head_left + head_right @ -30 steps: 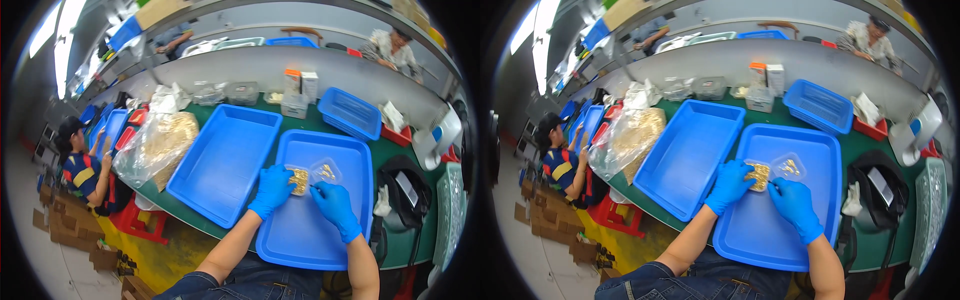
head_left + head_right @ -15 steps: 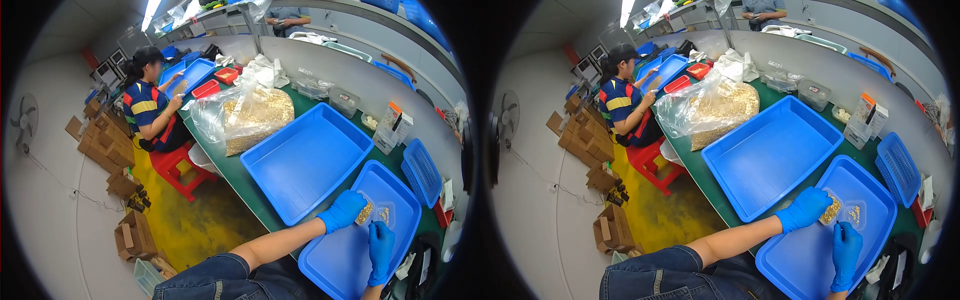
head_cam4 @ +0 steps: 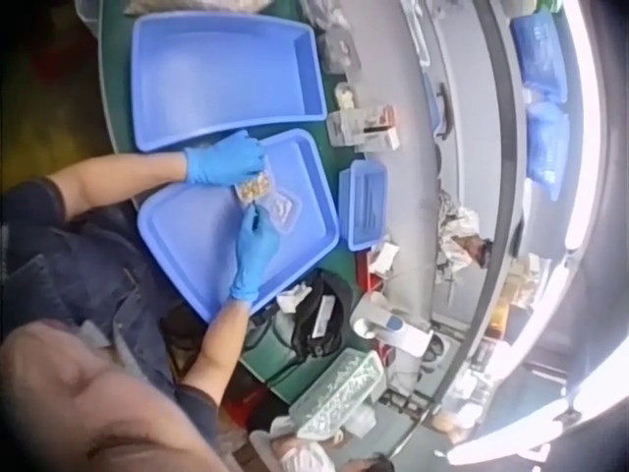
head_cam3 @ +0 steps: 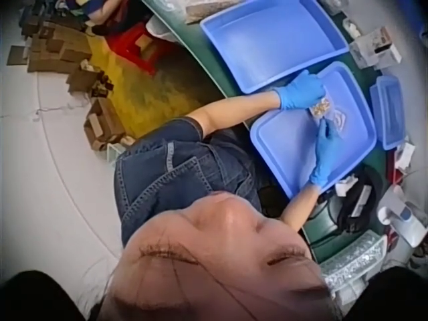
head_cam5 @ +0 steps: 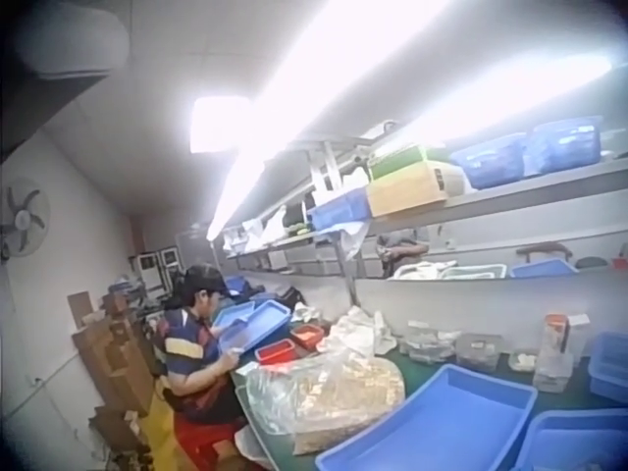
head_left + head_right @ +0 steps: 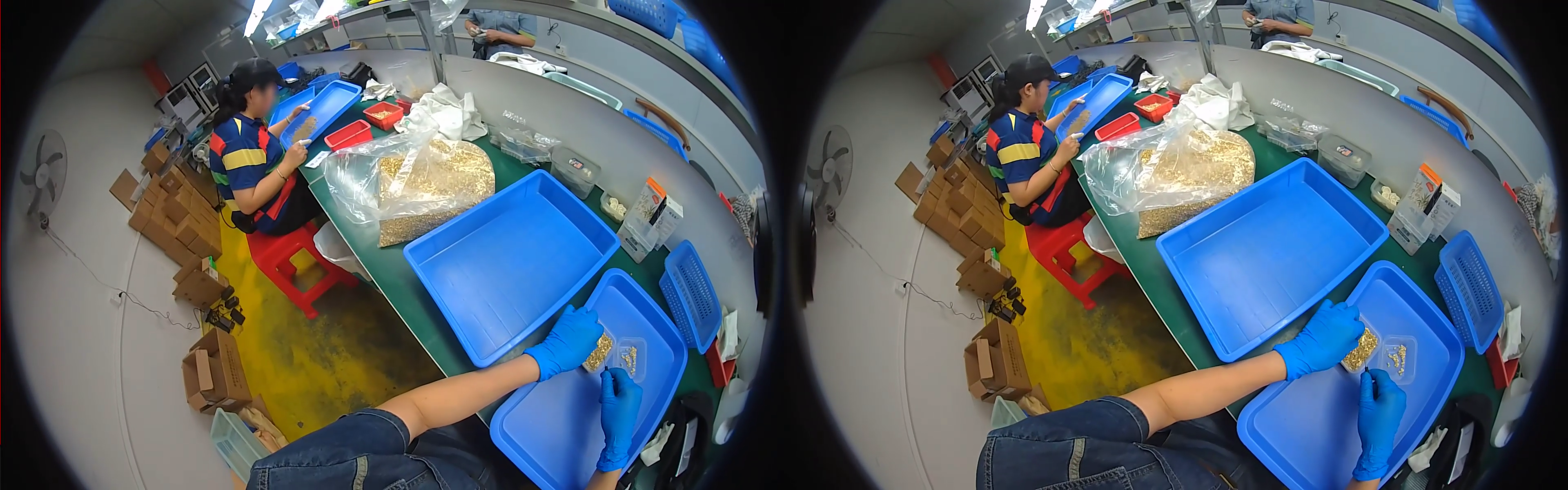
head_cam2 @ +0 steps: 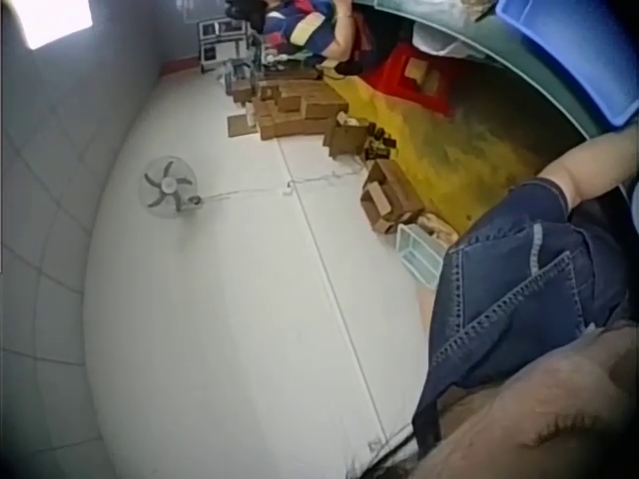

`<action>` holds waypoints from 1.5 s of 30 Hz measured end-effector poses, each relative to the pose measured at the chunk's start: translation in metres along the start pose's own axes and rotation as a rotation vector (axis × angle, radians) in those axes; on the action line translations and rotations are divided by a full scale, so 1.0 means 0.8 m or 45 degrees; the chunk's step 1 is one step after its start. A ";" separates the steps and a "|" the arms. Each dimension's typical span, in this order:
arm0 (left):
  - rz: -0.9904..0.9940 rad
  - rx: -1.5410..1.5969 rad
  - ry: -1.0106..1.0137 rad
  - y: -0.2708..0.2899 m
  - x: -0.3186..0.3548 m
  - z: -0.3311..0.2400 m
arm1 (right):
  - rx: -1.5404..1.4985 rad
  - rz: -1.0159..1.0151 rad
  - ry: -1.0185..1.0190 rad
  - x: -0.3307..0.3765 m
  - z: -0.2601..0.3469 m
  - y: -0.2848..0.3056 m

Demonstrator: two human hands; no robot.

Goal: Packaging small electronic or hardware components into plastic bags manually.

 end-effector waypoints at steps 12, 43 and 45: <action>0.073 0.244 0.078 0.001 -0.001 0.013 | 0.014 0.089 -0.087 -0.001 -0.005 -0.008; 0.412 1.836 0.515 0.009 -0.002 -0.008 | -0.184 -0.312 0.211 0.005 0.031 0.036; 0.416 1.809 0.511 0.009 -0.002 -0.008 | -0.190 -0.317 0.206 0.005 0.032 0.035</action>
Point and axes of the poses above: each hand's wrist, its own x-axis away from the middle knuckle, its own y-axis out of the back of the hand, z = x × y, the point moved 7 cm from there along -x, towards the middle knuckle, and after that the axes turned 3 degrees about z, right-handed, at the moved point
